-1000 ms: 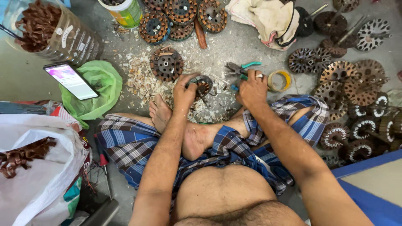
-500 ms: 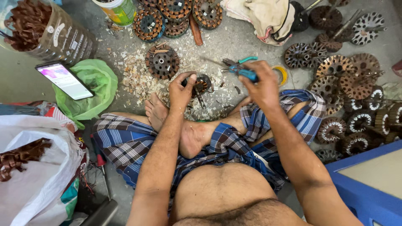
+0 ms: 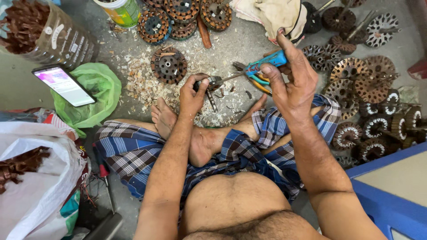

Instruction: The person sits on the floor and uses pliers and a screwdriver to remove copper windings from circular motor stators. They extract the copper wire, place it into a nearby bag, and continue working on multiple stator units.

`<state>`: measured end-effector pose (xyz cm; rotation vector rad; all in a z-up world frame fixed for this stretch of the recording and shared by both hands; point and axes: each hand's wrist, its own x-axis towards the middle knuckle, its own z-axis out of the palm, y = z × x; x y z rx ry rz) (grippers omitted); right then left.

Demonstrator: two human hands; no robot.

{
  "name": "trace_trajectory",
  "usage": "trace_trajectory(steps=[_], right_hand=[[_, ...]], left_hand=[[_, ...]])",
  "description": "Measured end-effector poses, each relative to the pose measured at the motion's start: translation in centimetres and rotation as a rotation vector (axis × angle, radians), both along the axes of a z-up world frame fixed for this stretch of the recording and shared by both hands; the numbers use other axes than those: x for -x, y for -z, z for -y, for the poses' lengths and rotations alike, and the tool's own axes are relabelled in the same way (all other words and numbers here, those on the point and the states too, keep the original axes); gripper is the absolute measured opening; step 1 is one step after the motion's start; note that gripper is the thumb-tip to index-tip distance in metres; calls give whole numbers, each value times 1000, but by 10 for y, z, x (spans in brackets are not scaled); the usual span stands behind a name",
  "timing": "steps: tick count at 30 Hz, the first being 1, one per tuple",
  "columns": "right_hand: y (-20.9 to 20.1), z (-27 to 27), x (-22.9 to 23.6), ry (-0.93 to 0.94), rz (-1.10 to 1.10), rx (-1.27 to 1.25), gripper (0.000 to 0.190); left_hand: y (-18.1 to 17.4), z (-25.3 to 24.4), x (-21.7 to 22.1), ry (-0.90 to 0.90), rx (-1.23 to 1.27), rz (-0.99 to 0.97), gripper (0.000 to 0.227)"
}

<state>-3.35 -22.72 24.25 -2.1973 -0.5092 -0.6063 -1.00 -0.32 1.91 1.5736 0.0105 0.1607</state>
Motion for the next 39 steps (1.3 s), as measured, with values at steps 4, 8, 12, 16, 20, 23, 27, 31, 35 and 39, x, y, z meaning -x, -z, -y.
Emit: trace_trajectory(steps=[4,8,12,16,20,23,27,31,35,39], right_hand=[[2,-3,-4,-10,2,-14,53],[7,-1,-10,-12,-36,4,53],[3,-1,-17,-66,-12,2,52],[-5,-5,-32,-140,-39,38,52],[-4,-16,-62,-256,-201,106,56],[2,-24,-70,-309,-214,-1,57],[15,-32,-37,-271,-178,66,48],[29,-46,18,-269,-20,96,45],[37,-43,27,-236,-49,33,50],[34,-15,18,-150,-75,-137,65]], left_hand=[[0,0,-3,-10,-9,34,18],[-1,-1,-3,-37,-85,48,16],[-5,-3,-3,-25,-15,-85,17],[-8,-2,-4,-1,-44,-6,18],[-10,-2,-4,33,-98,61,19],[-9,-2,-4,-4,-105,72,21],[-2,-5,-7,-57,-184,9,24],[5,-6,-12,-146,-133,33,24],[4,-5,-18,-146,-172,32,25],[-4,-4,-12,-130,-193,65,28]])
